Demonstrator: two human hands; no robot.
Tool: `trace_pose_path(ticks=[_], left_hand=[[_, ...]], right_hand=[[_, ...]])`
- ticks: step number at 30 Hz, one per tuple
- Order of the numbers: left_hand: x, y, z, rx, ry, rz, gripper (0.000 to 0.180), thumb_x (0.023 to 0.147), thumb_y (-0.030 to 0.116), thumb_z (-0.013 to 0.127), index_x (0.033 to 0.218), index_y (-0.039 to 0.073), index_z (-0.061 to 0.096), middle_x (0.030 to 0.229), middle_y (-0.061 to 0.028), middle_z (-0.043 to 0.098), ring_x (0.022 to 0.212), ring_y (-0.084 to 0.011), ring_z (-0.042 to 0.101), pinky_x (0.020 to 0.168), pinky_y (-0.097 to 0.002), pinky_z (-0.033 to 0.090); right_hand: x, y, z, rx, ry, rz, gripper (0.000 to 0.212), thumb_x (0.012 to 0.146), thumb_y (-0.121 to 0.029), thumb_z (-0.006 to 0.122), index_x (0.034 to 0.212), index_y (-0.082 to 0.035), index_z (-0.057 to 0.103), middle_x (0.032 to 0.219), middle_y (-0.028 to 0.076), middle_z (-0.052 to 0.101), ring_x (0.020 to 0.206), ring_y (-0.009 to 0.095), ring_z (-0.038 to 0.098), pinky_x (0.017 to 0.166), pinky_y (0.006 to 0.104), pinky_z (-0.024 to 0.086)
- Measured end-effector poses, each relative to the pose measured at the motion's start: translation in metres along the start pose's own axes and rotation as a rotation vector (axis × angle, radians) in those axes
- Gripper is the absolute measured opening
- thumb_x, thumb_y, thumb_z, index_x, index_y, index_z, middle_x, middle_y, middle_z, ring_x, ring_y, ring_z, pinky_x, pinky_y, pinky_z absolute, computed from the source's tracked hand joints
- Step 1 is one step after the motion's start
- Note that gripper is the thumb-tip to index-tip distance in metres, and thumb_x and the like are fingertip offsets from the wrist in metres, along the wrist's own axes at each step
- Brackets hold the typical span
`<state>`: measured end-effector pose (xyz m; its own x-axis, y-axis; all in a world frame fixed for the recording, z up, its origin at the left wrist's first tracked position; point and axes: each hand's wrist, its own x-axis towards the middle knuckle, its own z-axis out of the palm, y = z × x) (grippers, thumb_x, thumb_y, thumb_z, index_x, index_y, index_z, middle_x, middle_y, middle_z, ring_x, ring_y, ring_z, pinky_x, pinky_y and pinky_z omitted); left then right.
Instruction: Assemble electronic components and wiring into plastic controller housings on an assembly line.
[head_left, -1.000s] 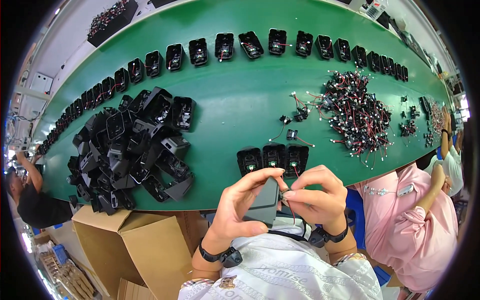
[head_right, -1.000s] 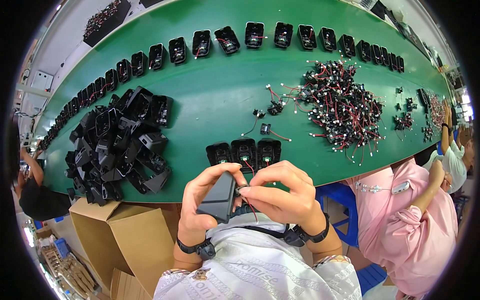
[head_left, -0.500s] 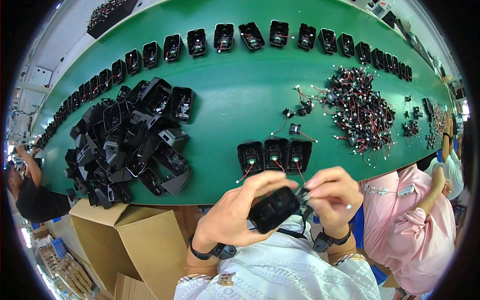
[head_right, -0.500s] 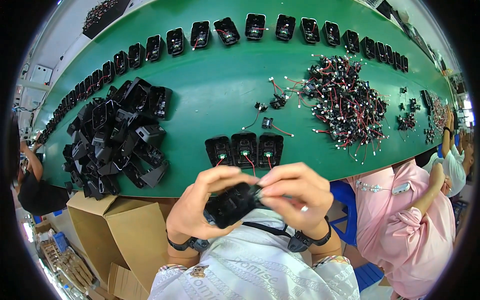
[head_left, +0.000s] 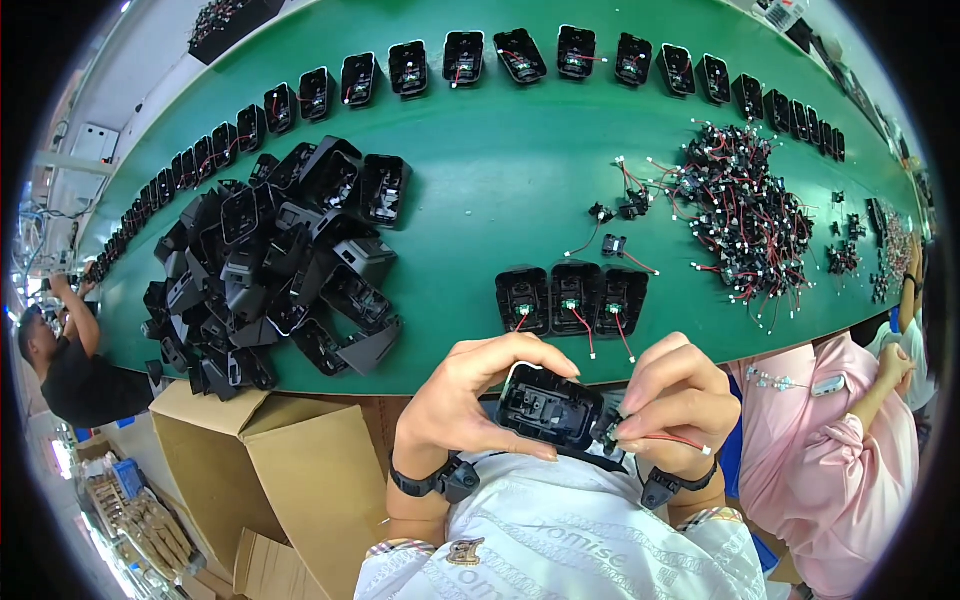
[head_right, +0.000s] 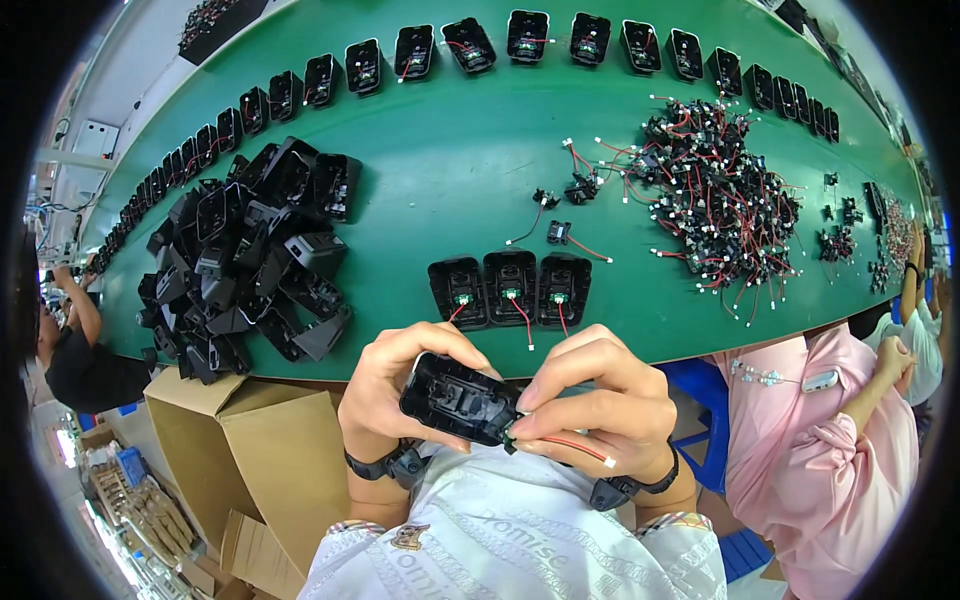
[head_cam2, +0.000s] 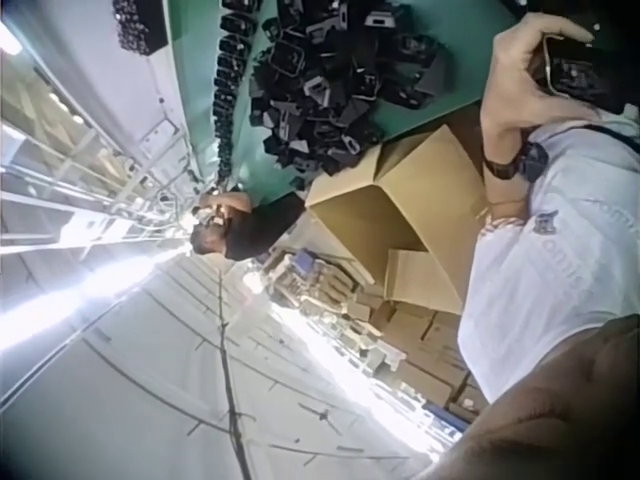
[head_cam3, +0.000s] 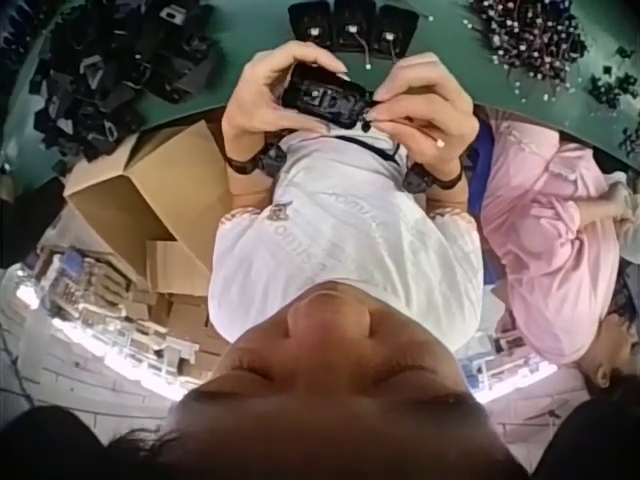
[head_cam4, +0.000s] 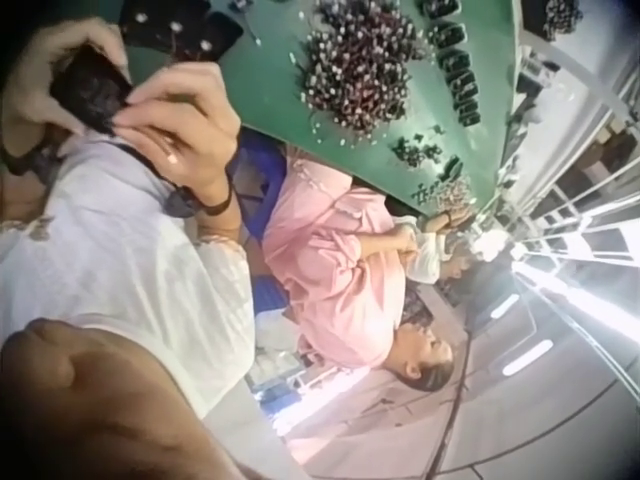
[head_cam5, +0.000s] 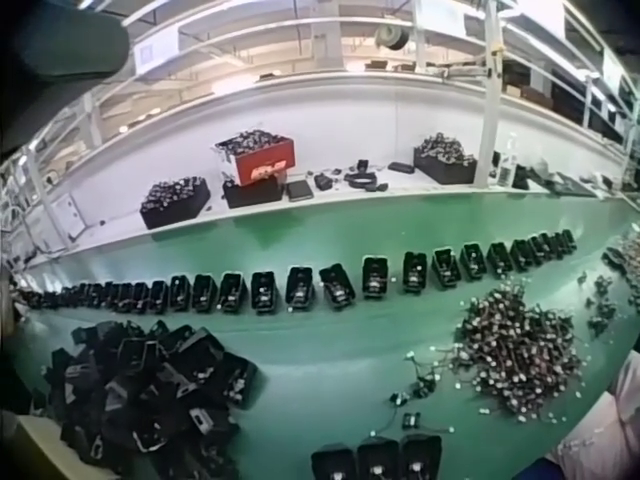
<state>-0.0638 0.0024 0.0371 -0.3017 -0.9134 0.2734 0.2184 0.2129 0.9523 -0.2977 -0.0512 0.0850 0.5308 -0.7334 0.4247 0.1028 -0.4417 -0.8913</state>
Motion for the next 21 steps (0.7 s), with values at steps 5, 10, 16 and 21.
trace_pose_path(ticks=[5,10,16,21], left_hand=[[0.001,-0.010,0.000,-0.078,-0.118,-0.006,0.105,0.061,0.035,0.098,0.137,-0.016,0.047,0.126,-0.0266,0.063,0.102,-0.0274,0.070,0.090,-0.0378,0.054],[-0.005,-0.020,0.008,-0.205,-0.120,-0.139,0.108,0.070,0.047,0.089,0.145,-0.014,0.040,0.135,-0.0233,0.059,0.112,-0.0268,0.066,0.095,-0.0364,0.050],[-0.013,-0.024,0.010,-0.360,-0.013,-0.144,0.088,0.085,0.036,0.081,0.147,-0.008,0.036,0.142,-0.0209,0.052,0.113,-0.0243,0.064,0.081,-0.0298,0.058],[-0.005,-0.011,0.015,-0.346,0.085,-0.346,0.098,0.075,0.064,0.080,0.131,-0.011,0.052,0.126,-0.0180,0.061,0.116,-0.0247,0.060,0.100,-0.0378,0.047]], right_hand=[[0.006,0.008,0.002,0.000,-0.097,-0.011,0.023,0.068,-0.017,0.090,0.088,-0.013,0.081,0.098,0.004,0.069,0.089,0.022,0.061,0.076,0.0330,0.049],[0.006,0.012,0.004,0.012,-0.133,0.004,0.023,0.067,-0.015,0.090,0.087,-0.012,0.079,0.108,0.006,0.067,0.097,0.024,0.061,0.078,0.0332,0.049],[0.001,0.006,0.018,-0.064,-0.058,0.098,0.020,0.069,-0.009,0.088,0.086,-0.011,0.078,0.113,0.008,0.065,0.103,0.025,0.058,0.079,0.0342,0.048],[-0.021,0.010,0.036,-0.012,0.175,0.162,0.017,0.075,-0.006,0.084,0.090,-0.007,0.076,0.124,0.015,0.055,0.109,0.025,0.055,0.084,0.0343,0.045]])
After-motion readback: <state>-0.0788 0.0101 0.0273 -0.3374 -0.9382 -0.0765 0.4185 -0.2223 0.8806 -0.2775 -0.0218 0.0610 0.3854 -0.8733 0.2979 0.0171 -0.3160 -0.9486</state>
